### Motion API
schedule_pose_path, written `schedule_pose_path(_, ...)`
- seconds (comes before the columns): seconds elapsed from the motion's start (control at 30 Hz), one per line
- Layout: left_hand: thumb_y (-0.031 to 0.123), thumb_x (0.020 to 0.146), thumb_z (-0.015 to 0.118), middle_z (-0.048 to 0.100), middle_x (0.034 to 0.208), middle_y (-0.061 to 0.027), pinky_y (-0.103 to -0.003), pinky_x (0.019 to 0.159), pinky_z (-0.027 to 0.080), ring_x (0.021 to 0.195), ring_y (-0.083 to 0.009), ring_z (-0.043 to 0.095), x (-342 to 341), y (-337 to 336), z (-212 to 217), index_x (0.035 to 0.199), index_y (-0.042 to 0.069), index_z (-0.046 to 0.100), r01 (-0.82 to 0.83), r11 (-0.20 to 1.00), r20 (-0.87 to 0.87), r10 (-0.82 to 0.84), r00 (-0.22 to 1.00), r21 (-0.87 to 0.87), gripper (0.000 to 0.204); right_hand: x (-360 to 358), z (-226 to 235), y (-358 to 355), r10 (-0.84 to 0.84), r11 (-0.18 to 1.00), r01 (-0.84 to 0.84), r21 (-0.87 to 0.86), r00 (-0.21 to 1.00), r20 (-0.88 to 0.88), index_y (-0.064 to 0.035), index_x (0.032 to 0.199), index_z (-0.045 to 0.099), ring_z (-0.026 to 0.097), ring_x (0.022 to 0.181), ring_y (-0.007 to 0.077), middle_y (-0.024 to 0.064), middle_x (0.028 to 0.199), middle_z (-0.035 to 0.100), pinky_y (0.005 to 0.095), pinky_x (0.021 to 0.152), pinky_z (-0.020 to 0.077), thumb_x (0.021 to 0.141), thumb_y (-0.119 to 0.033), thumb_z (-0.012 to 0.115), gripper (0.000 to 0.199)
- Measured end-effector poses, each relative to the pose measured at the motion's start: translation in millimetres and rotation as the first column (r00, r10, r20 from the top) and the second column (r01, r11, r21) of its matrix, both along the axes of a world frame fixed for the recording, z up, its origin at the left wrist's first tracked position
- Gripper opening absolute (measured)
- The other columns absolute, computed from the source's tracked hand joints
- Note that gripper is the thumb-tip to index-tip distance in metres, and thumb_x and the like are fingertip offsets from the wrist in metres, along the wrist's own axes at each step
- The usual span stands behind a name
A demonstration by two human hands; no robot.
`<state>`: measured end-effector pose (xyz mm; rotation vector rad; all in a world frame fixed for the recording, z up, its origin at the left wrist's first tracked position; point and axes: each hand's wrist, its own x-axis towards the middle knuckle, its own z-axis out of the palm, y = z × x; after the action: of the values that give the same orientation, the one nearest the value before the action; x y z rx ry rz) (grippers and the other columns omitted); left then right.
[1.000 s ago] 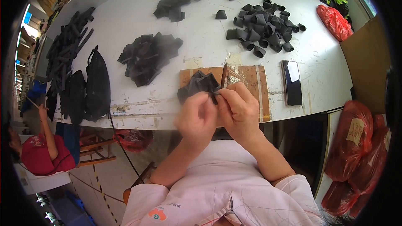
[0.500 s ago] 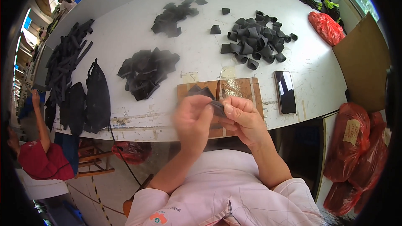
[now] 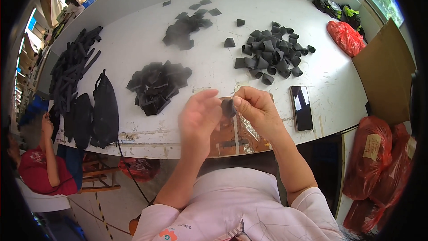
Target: Manually assembling black foam parts into specific components at a workbench.
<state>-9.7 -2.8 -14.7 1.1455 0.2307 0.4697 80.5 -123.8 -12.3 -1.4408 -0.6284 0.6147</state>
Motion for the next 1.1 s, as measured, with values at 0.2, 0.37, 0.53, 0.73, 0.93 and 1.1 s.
schedule_pose_path(0.2,0.002,0.076,0.059,0.058,0.086,-0.0073,-0.025,0.071,0.044,0.079,-0.0173,0.057,13,14,15,0.102,0.003,0.055,-0.218,0.615,0.290,-0.019,0.957,0.758,0.026,-20,11,-2,-0.344,0.937,0.311,0.160,0.740,0.577,-0.0017,0.093,0.057,0.052,0.065,0.0193,0.0088,0.080,0.052,0.0288,0.055,0.0420,0.075,-0.016,0.064,0.024)
schedule_pose_path(0.37,0.000,0.083,0.052,0.058,0.084,-0.0074,-0.024,0.072,0.044,0.076,-0.0155,0.055,9,1,15,0.088,0.000,0.055,-0.155,0.987,0.286,0.134,0.949,0.052,0.006,-25,18,3,-0.305,0.950,0.268,0.162,0.675,0.671,-0.0017,0.088,0.058,0.053,0.064,0.0225,0.0097,0.078,0.053,0.0298,0.050,0.0424,0.065,-0.010,0.070,0.028)
schedule_pose_path(0.53,0.009,0.087,0.052,0.056,0.088,-0.0093,-0.029,0.076,0.042,0.084,-0.0151,0.052,1,0,13,0.091,0.001,0.054,-0.026,0.945,0.220,0.103,0.970,-0.327,0.010,-22,17,8,-0.379,0.912,0.340,0.230,0.482,0.790,-0.0014,0.083,0.058,0.052,0.061,0.0223,0.0081,0.070,0.053,0.0308,0.050,0.0414,0.063,-0.003,0.068,0.022)
schedule_pose_path(0.73,0.007,0.086,0.052,0.056,0.089,-0.0099,-0.026,0.078,0.040,0.081,-0.0129,0.051,-9,-3,2,0.087,-0.001,0.053,-0.110,0.994,0.239,0.101,0.966,0.026,0.008,-20,0,5,-0.357,0.930,0.282,0.234,0.555,0.751,-0.0012,0.076,0.058,0.050,0.059,0.0229,0.0068,0.066,0.052,0.0308,0.048,0.0398,0.063,0.000,0.067,0.015)
schedule_pose_path(0.93,0.003,0.085,0.052,0.057,0.087,-0.0081,-0.022,0.073,0.042,0.077,-0.0099,0.051,0,8,-17,0.088,-0.002,0.054,-0.216,0.938,0.060,0.208,0.976,0.270,0.006,-9,12,-5,-0.213,0.973,0.167,0.160,0.916,0.339,-0.0014,0.081,0.061,0.046,0.056,0.0114,0.0037,0.068,0.054,0.0229,0.048,0.0359,0.081,-0.008,0.058,0.008)
schedule_pose_path(1.1,0.000,0.073,0.057,0.057,0.091,-0.0104,-0.030,0.076,0.044,0.084,-0.0205,0.057,10,20,-60,0.096,0.002,0.054,-0.011,0.623,-0.169,0.229,0.958,0.782,0.024,27,6,-11,-0.487,0.838,0.482,0.254,0.872,-0.046,0.0009,0.084,0.061,0.043,0.055,0.0021,-0.0013,0.066,0.055,0.0153,0.046,0.0323,0.089,-0.028,0.050,0.031)
